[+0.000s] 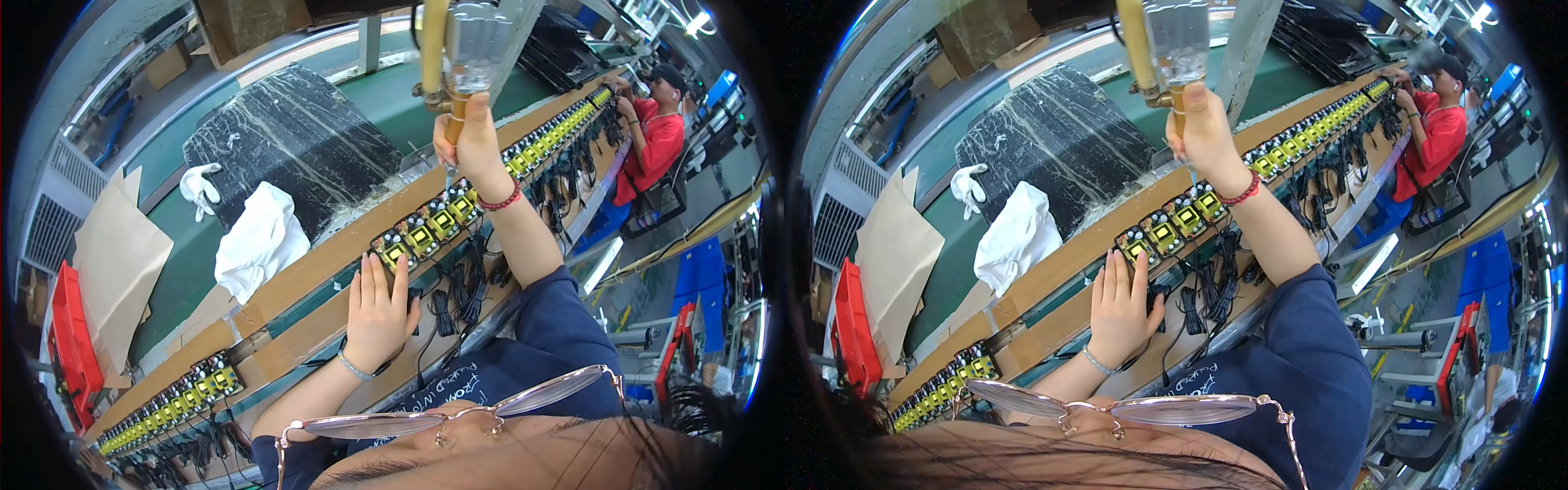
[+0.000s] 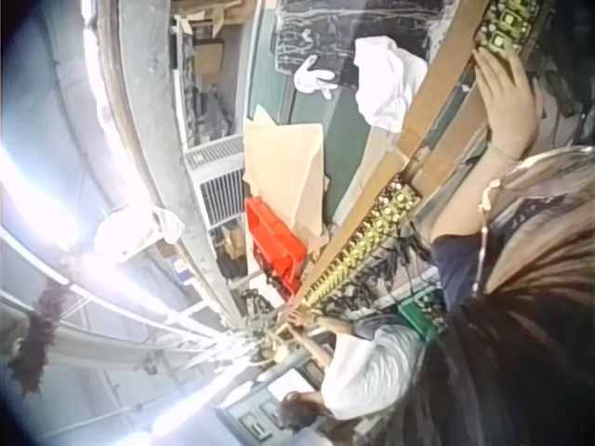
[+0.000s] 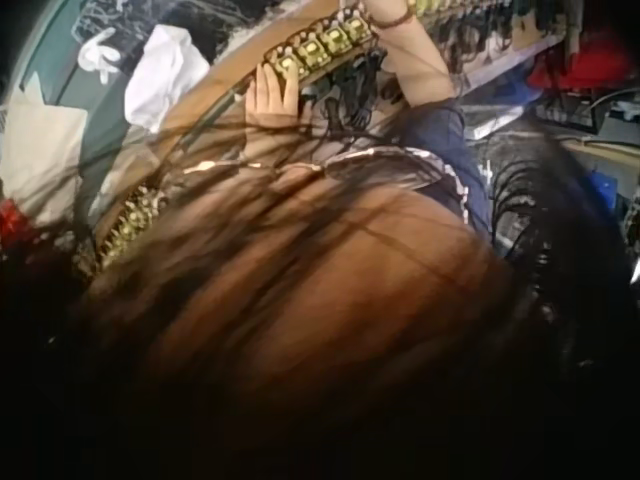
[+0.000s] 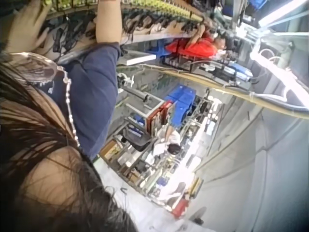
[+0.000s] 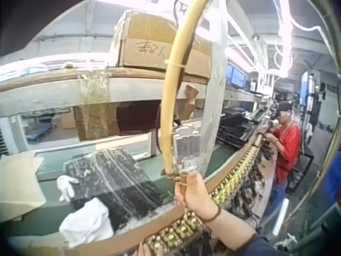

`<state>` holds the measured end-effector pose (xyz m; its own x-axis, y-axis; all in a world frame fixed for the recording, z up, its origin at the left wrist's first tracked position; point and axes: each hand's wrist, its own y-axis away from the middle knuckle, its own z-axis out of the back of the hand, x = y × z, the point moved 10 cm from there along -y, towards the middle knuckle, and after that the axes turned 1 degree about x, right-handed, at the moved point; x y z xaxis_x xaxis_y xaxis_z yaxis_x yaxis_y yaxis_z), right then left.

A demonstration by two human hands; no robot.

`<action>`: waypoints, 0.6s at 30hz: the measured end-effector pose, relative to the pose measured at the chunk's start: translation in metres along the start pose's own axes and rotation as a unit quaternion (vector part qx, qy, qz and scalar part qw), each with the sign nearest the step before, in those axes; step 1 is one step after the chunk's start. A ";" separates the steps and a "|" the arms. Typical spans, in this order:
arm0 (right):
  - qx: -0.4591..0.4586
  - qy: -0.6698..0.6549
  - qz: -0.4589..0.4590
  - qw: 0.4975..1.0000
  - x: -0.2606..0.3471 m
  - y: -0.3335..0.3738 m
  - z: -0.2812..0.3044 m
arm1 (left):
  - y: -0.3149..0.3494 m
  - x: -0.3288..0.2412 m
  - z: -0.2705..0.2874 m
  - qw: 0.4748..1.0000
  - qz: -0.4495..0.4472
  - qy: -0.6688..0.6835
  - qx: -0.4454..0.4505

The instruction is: The person applies adhesive to electronic circuit boards using a dispenser tool and slides the boards along the assembly track by hand.

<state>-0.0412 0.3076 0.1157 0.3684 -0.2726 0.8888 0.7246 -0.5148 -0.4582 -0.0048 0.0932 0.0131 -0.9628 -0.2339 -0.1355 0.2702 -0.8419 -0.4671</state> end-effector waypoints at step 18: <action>-0.040 0.000 -0.034 0.999 -0.013 0.003 0.022 | 0.001 0.001 -0.001 1.000 0.000 -0.003 -0.008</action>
<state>-0.0311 0.3271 0.1033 0.3200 -0.2342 0.9180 0.6997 -0.5948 -0.3957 -0.0053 0.0925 0.0117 -0.9630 -0.2364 -0.1295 0.2695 -0.8347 -0.4802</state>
